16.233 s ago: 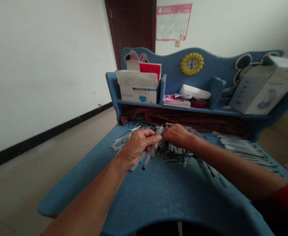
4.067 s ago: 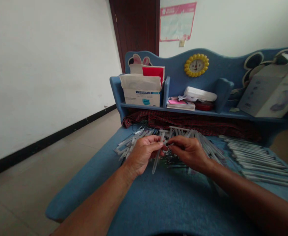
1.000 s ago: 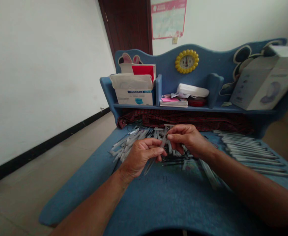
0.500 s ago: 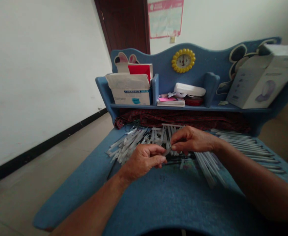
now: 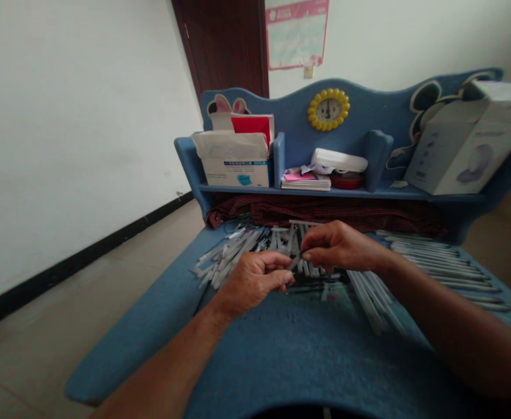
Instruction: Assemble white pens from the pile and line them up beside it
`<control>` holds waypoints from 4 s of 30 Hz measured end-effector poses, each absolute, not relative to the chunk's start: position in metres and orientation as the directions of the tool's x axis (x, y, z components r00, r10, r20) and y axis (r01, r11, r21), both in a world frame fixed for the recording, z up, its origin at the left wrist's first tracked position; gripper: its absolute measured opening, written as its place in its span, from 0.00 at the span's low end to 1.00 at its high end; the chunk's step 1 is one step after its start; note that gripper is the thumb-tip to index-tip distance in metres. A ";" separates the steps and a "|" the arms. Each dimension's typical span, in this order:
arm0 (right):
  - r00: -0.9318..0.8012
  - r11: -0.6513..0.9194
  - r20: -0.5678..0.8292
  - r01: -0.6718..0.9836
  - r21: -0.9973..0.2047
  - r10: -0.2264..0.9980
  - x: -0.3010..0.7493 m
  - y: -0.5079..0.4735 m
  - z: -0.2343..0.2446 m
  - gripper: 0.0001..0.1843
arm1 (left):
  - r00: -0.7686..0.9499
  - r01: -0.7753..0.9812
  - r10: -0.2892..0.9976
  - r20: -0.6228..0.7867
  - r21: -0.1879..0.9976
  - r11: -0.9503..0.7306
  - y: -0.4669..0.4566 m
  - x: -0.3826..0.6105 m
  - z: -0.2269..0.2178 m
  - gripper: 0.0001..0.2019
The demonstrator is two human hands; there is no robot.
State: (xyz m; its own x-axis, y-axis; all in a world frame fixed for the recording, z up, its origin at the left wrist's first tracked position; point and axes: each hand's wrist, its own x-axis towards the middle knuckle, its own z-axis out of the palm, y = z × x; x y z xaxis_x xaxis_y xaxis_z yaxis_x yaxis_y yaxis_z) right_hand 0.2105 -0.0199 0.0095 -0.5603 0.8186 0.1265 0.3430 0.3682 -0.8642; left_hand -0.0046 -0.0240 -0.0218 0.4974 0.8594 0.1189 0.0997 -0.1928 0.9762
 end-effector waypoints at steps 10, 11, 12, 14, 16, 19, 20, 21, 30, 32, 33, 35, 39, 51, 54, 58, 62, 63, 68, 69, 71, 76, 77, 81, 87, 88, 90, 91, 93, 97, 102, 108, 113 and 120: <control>-0.552 0.394 0.121 0.408 -0.824 0.825 0.210 -0.022 0.013 0.13 | 0.496 0.115 0.861 0.113 0.974 -0.194 -0.025 -0.004 -0.021 0.08; -0.552 0.384 0.115 0.401 -0.832 0.826 0.210 -0.022 0.013 0.12 | 0.497 0.115 0.860 0.114 0.974 -0.195 -0.024 -0.004 -0.020 0.08; -0.556 0.384 0.114 0.398 -0.833 0.824 0.210 -0.022 0.012 0.11 | 0.500 0.116 0.859 0.114 0.974 -0.197 -0.024 -0.004 -0.020 0.07; -0.566 0.413 0.133 0.403 -0.817 0.814 0.208 -0.022 0.011 0.11 | 0.505 0.120 0.856 0.114 0.973 -0.200 -0.024 -0.004 -0.020 0.07; -0.571 0.433 0.136 0.425 -0.795 0.810 0.208 -0.023 0.011 0.18 | 0.506 0.122 0.855 0.116 0.971 -0.204 -0.024 -0.004 -0.020 0.07; -0.561 0.415 0.113 0.448 -0.792 0.820 0.209 -0.022 0.012 0.22 | 0.507 0.117 0.853 0.123 0.971 -0.209 -0.024 -0.004 -0.020 0.07; -0.559 0.406 0.108 0.441 -0.801 0.822 0.209 -0.022 0.013 0.20 | 0.508 0.111 0.852 0.123 0.972 -0.207 -0.024 -0.004 -0.021 0.07; -0.561 0.396 0.105 0.427 -0.813 0.821 0.209 -0.022 0.012 0.17 | 0.509 0.107 0.852 0.122 0.973 -0.203 -0.024 -0.004 -0.021 0.08; -0.548 0.431 0.135 0.457 -0.778 0.826 0.205 -0.023 0.010 0.25 | 0.502 0.129 0.859 0.098 0.974 -0.187 -0.024 -0.004 -0.021 0.09; -0.553 0.409 0.121 0.435 -0.802 0.825 0.206 -0.023 0.011 0.23 | 0.496 0.114 0.862 0.102 0.977 -0.181 -0.024 -0.004 -0.021 0.10; -0.556 0.392 0.111 0.419 -0.819 0.824 0.207 -0.023 0.011 0.20 | 0.493 0.110 0.864 0.104 0.977 -0.181 -0.025 -0.004 -0.021 0.10; -0.553 0.370 0.103 0.396 -0.841 0.826 0.206 -0.023 0.011 0.15 | 0.492 0.111 0.864 0.109 0.976 -0.186 -0.025 -0.004 -0.022 0.09; -0.541 0.426 0.147 0.437 -0.792 0.828 0.204 -0.023 0.010 0.20 | 0.492 0.131 0.863 0.112 0.971 -0.201 -0.025 -0.003 -0.020 0.09; -0.540 0.424 0.133 0.461 -0.779 0.831 0.202 -0.023 0.009 0.17 | 0.486 0.230 0.856 0.176 0.919 -0.319 -0.023 -0.004 -0.023 0.08; -0.510 0.382 0.081 0.520 -0.764 0.856 0.200 -0.024 0.008 0.20 | 0.483 0.319 0.815 0.319 0.803 -0.504 -0.024 -0.005 -0.025 0.06; -0.488 0.350 0.055 0.540 -0.765 0.871 0.198 -0.024 0.007 0.21 | 0.490 0.381 0.702 0.518 0.597 -0.706 -0.026 -0.004 -0.026 0.07; -0.465 0.272 -0.004 0.526 -0.805 0.885 0.195 -0.025 0.007 0.22 | 0.473 0.394 0.603 0.643 0.457 -0.797 -0.027 -0.002 -0.026 0.07; -0.455 0.252 -0.017 0.524 -0.814 0.890 0.194 -0.025 0.006 0.22 | 0.468 0.407 0.591 0.657 0.433 -0.804 -0.026 -0.002 -0.027 0.07; -0.420 0.200 -0.033 0.496 -0.845 0.907 0.191 -0.025 0.006 0.21 | 0.443 0.468 0.639 0.629 0.446 -0.763 -0.026 -0.002 -0.025 0.06; -0.414 0.197 -0.028 0.490 -0.849 0.910 0.192 -0.024 0.006 0.21 | 0.436 0.471 0.666 0.605 0.477 -0.742 -0.027 -0.002 -0.024 0.07; -0.401 0.197 -0.012 0.476 -0.857 0.916 0.194 -0.024 0.007 0.21 | 0.442 0.470 0.710 0.548 0.533 -0.704 -0.026 -0.004 -0.021 0.09; -0.378 0.210 0.021 0.468 -0.858 0.925 0.199 -0.023 0.010 0.21 | 0.546 0.480 0.728 0.415 0.557 -0.678 -0.025 -0.007 -0.015 0.07; -0.375 0.206 0.016 0.473 -0.857 0.927 0.199 -0.023 0.011 0.21 | 0.557 0.485 0.727 0.402 0.553 -0.677 -0.024 -0.007 -0.015 0.08; -0.367 0.181 -0.009 0.480 -0.858 0.930 0.198 -0.023 0.011 0.20 | 0.546 0.499 0.719 0.429 0.523 -0.691 -0.025 -0.006 -0.016 0.06; -0.337 0.087 -0.081 0.456 -0.886 0.938 0.194 -0.024 0.012 0.19 | 0.532 0.528 0.653 0.539 0.392 -0.753 -0.023 -0.004 -0.023 0.04; -0.331 0.076 -0.088 0.453 -0.888 0.939 0.193 -0.024 0.013 0.19 | 0.533 0.536 0.639 0.554 0.364 -0.762 -0.023 -0.005 -0.024 0.04; -0.315 0.060 -0.097 0.455 -0.888 0.944 0.192 -0.025 0.013 0.19 | 0.537 0.553 0.611 0.581 0.304 -0.776 -0.021 -0.005 -0.026 0.05; -0.304 0.051 -0.103 0.458 -0.888 0.947 0.191 -0.025 0.014 0.19 | 0.538 0.563 0.596 0.595 0.272 -0.780 -0.021 -0.006 -0.027 0.05; -0.283 0.027 -0.118 0.460 -0.888 0.952 0.190 -0.025 0.014 0.19 | 0.538 0.584 0.572 0.619 0.214 -0.783 -0.020 -0.007 -0.029 0.05; -0.266 -0.004 -0.136 0.446 -0.895 0.954 0.188 -0.025 0.013 0.19 | 0.540 0.615 0.554 0.634 0.151 -0.774 -0.020 -0.007 -0.030 0.04; -0.258 0.009 -0.109 0.418 -0.908 0.960 0.187 -0.023 0.009 0.19 | 0.512 0.624 0.631 0.583 0.253 -0.740 -0.021 -0.005 -0.027 0.04; -0.216 0.084 -0.010 0.425 -0.901 0.976 0.187 -0.021 0.006 0.20 | 0.544 0.576 0.704 0.456 0.408 -0.709 -0.020 -0.007 -0.018 0.07; -0.239 0.186 0.104 0.349 -0.918 0.965 0.187 -0.023 0.004 0.22 | 0.516 0.572 0.746 0.422 0.478 -0.666 -0.020 -0.010 -0.013 0.05; -0.330 0.292 0.141 0.468 -0.834 0.933 0.189 -0.020 -0.003 0.19 | 0.137 0.506 0.866 0.481 0.718 -0.479 -0.006 -0.020 -0.015 0.08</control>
